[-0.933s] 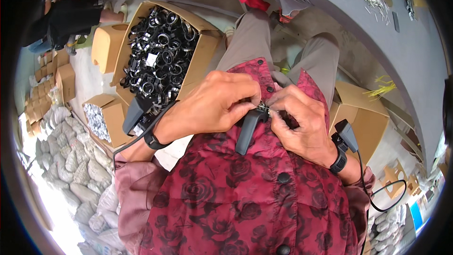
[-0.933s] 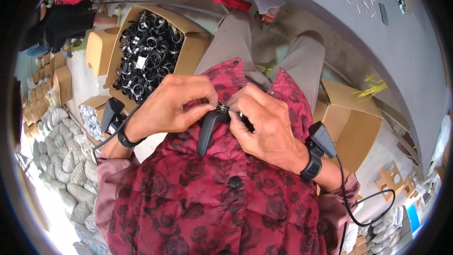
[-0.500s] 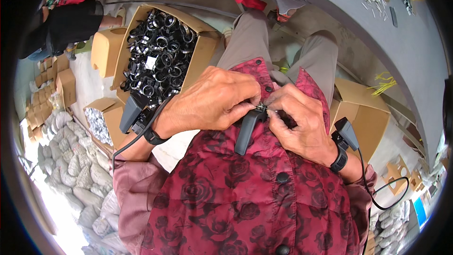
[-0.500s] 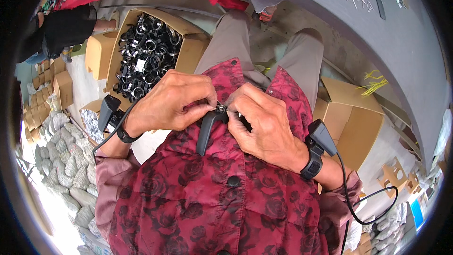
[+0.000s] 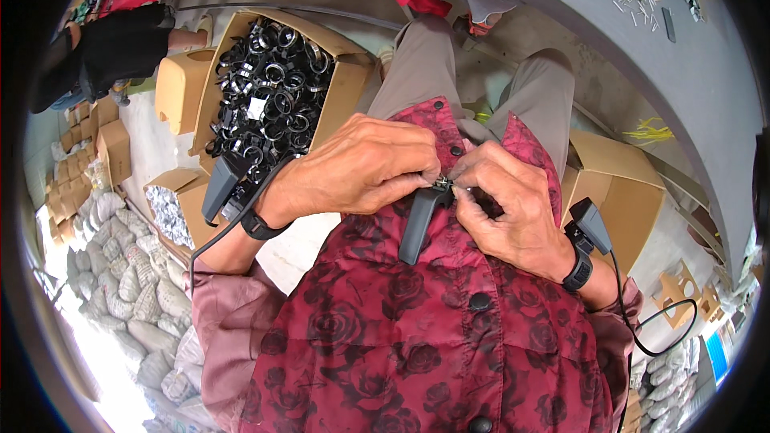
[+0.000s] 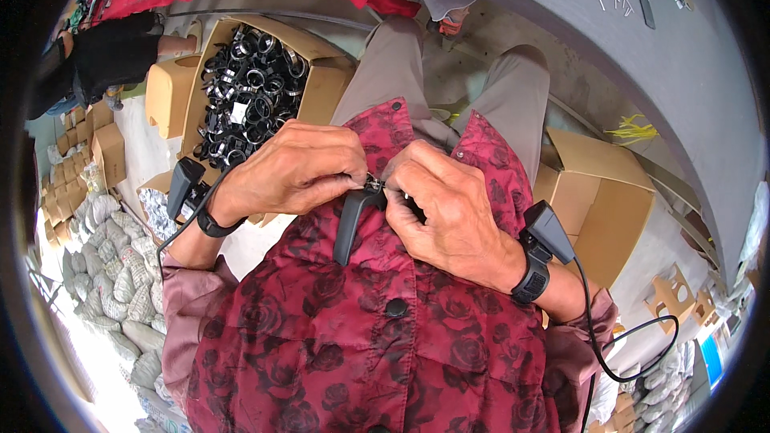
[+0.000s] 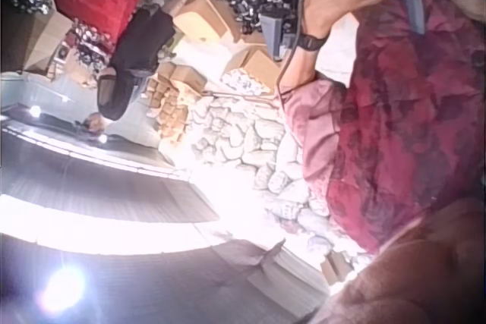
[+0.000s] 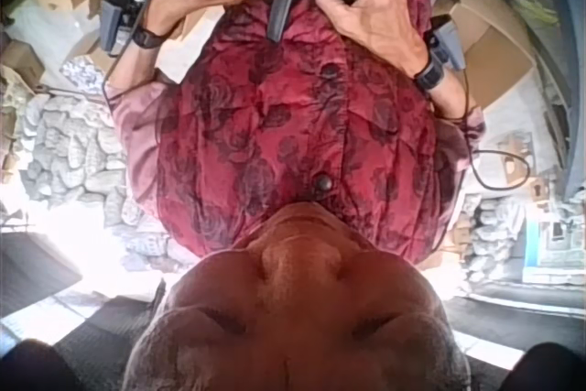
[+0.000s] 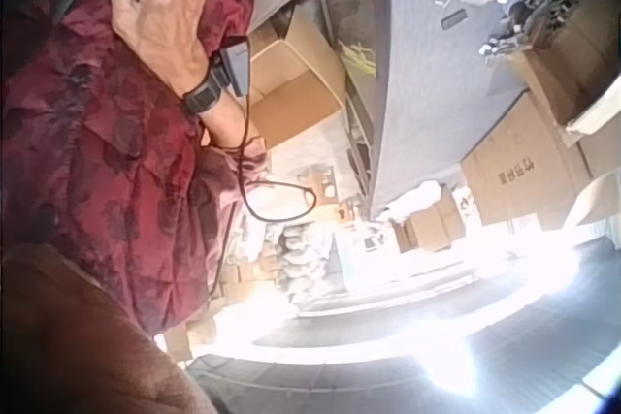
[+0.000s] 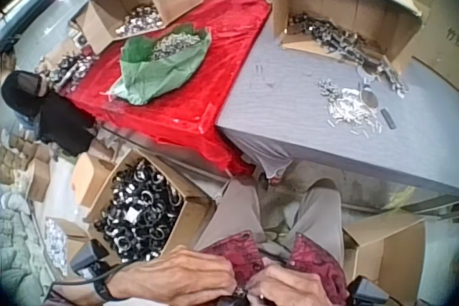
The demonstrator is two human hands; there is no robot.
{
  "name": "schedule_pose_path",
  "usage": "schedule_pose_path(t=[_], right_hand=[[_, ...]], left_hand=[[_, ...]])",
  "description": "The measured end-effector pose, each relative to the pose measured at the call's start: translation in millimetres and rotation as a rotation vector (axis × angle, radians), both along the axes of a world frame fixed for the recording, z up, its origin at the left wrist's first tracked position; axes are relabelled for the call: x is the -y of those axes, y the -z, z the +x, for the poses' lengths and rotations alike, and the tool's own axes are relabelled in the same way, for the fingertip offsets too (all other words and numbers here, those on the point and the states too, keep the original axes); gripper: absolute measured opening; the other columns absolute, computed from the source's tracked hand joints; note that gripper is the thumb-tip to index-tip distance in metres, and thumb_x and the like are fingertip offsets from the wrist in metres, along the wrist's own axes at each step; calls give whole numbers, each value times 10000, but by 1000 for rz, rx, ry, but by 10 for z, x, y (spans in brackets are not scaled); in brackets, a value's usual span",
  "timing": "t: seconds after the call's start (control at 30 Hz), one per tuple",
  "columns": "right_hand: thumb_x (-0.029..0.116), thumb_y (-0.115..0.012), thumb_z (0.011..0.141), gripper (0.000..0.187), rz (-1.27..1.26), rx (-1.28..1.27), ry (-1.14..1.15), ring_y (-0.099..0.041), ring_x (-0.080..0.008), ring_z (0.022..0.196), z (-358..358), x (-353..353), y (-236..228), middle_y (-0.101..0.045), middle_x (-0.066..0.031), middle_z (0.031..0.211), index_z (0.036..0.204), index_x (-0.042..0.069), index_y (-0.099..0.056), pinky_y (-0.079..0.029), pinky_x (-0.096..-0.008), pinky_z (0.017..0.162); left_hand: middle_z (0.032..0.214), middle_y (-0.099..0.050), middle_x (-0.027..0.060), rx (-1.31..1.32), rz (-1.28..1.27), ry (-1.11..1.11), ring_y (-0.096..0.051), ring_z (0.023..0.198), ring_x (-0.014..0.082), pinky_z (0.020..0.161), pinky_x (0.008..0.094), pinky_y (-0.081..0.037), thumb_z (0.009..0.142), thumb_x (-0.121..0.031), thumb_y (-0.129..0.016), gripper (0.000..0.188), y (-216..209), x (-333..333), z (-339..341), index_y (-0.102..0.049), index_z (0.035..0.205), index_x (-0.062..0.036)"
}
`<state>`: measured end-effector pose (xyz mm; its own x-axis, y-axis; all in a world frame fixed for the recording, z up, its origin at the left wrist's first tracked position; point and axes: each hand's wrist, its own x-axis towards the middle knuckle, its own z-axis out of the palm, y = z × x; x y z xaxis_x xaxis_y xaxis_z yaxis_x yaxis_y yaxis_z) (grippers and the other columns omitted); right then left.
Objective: Manually assembling small metal and plastic components to form larger mechanical circular parts.
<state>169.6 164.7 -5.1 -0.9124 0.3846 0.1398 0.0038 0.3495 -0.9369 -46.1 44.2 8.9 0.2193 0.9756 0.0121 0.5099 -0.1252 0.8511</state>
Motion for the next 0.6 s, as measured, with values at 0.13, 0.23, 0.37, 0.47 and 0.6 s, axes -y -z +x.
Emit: schedule_pose_path(t=[0.13, 0.23, 0.37, 0.47, 0.6], right_hand=[[-87, -720, 755, 168, -6, 0, 0, -632, -302, 715, -7, 5, 0, -603, -121, 866, 853, -20, -602, -504, -394, 608], [-87, -719, 754, 168, -5, 1, 3, -630, -303, 716, -11, 9, 2, -602, -120, 866, 851, -19, -600, -504, -396, 609], [-89, -718, 752, 170, -2, 9, 6, -627, -306, 714, -10, 14, 5, -599, -121, 864, 850, -19, -598, -504, -398, 609], [-91, -717, 751, 173, 6, 5, 5, -626, -309, 720, -9, 18, 19, -597, -124, 864, 852, -18, -597, -505, -399, 613], [-90, -718, 749, 177, 6, -9, 14, -624, -313, 728, -4, 24, 21, -595, -126, 864, 858, -17, -599, -505, -402, 619]], left_hand=[[891, -684, 118, 84, -72, -57, -688, 812, 330, 720, 386, -555, 808, 1, -780, 186, 21, 58, 15, -646, 935, -14], [887, -703, 120, 35, -69, -83, -698, 809, 328, 724, 376, -563, 811, -12, -789, 165, -21, 64, 26, -661, 916, -13], [857, -706, 118, 10, -201, -91, -702, 789, 327, 700, 376, -562, 826, -54, -794, 144, -124, 10, 28, -674, 895, -14], [855, -699, 120, -54, -229, -69, -697, 782, 331, 677, 385, -554, 835, -66, -790, 146, -157, -28, 24, -673, 903, -12], [846, -688, 121, -14, -149, -66, -682, 756, 331, 658, 393, -540, 825, -61, -792, 152, -111, -33, 18, -673, 905, -13]])
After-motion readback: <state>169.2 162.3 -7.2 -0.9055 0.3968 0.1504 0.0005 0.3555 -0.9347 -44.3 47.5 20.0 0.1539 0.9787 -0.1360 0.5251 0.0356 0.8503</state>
